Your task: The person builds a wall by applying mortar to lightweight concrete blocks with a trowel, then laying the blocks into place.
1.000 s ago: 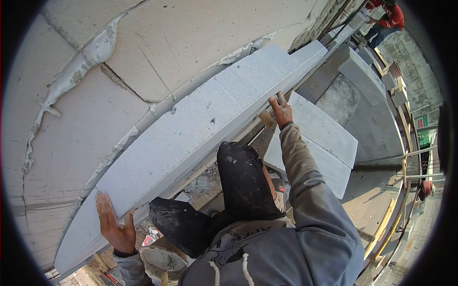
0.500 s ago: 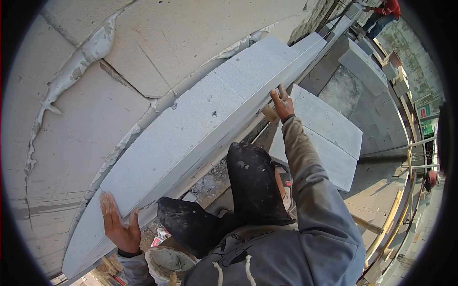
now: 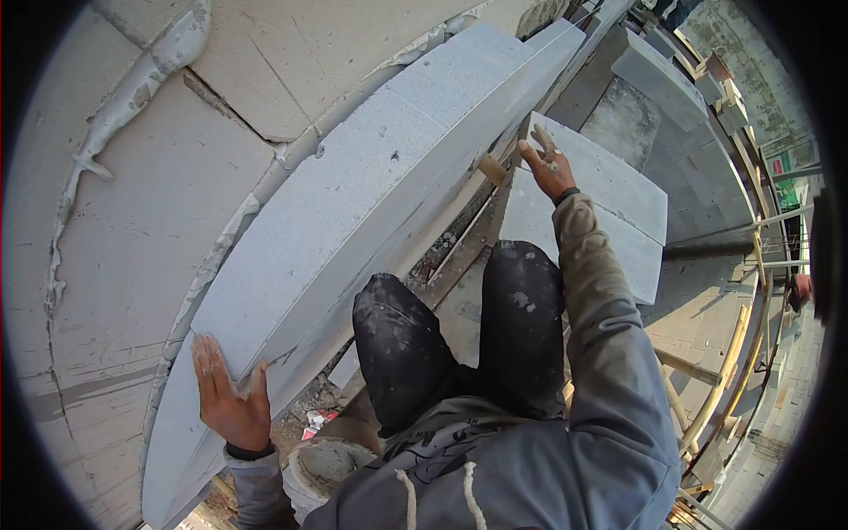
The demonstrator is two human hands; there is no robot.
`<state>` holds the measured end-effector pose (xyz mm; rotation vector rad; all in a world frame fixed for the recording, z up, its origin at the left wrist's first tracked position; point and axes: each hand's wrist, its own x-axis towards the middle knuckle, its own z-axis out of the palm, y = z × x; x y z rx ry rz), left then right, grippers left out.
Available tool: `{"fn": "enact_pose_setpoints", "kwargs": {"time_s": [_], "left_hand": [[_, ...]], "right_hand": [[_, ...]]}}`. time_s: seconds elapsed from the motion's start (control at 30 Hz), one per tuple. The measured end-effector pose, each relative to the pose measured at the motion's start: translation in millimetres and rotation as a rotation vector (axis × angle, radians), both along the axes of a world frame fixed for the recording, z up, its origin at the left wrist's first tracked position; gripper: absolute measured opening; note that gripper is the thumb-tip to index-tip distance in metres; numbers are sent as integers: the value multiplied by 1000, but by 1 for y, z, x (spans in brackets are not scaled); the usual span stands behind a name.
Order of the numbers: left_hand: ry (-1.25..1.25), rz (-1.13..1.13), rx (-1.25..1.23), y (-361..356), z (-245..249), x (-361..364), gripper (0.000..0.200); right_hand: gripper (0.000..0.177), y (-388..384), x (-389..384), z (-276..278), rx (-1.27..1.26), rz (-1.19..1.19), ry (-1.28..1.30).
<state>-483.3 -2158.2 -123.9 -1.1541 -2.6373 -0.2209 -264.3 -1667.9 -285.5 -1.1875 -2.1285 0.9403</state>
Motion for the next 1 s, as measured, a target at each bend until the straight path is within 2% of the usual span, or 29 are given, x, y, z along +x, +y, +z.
{"fn": "enact_pose_setpoints", "kwargs": {"time_s": [0.1, 0.13, 0.2, 0.27, 0.3, 0.33, 0.37, 0.4, 0.43, 0.47, 0.5, 0.57, 0.63, 0.67, 0.7, 0.73, 0.77, 0.8, 0.87, 0.93, 1.0], "left_hand": [[-8, -41, 40, 2, -2, -1, 64], [-3, -42, 65, 1, -2, -1, 63], [-6, -53, 70, -1, -3, -1, 61], [-22, -85, 79, 1, -3, -1, 60], [-11, -71, 64, 1, -2, -1, 60], [0, -54, 45, 2, -2, 0, 59], [-13, -76, 37, 3, -3, 2, 59], [-29, -39, 31, 4, -3, 4, 58], [-35, -4, 26, 5, -1, 4, 58], [-24, -28, 18, 4, 0, 5, 58], [-17, -12, 8, 4, -2, 5, 57], [14, 8, 12, 4, -6, 2, 57], [21, -2, -36, -1, -9, 1, 58], [-15, 1, -91, -14, -3, 0, 61], [-37, 26, -42, -2, -7, -1, 64], [-107, 137, -108, 10, 5, 7, 67], [-99, 161, -44, 15, 10, 13, 67], [-133, 225, -89, 14, 15, 17, 59], [-152, 267, -159, 14, 20, 19, 57], [-147, 247, -145, 12, 19, 18, 58], [-144, 235, -135, 9, 16, 17, 58]], "right_hand": [[68, -29, 65, 13, -53, -194, 17], [68, -40, 87, 9, -59, -211, 9], [65, -70, 128, -5, -210, -428, 172], [53, -108, 162, -28, -292, -557, 164], [43, -123, 179, -42, -288, -564, -47], [42, -138, 196, -71, -135, -535, -245], [45, -154, 199, -74, -249, -480, -436], [49, -161, 220, -120, -332, -388, -528], [54, -172, 228, -152, -539, -421, -650], [59, -182, 227, -169, -648, -366, -702], [46, -195, 217, -184, -562, -415, -801], [64, -205, 197, -207, -614, -395, -771], [65, -208, 174, -206, -747, -353, -773], [39, -211, 197, -275, -648, -108, -676], [60, -210, 165, -265, -681, -419, -763], [54, -207, 161, -260, -708, -425, -801], [47, -204, 170, -279, -731, -440, -763], [41, -207, 182, -312, -662, -360, -879], [40, -204, 185, -305, -643, -283, -840], [43, -210, 200, -312, -660, -389, -648], [47, -207, 213, -302, -658, -357, -735]]}}
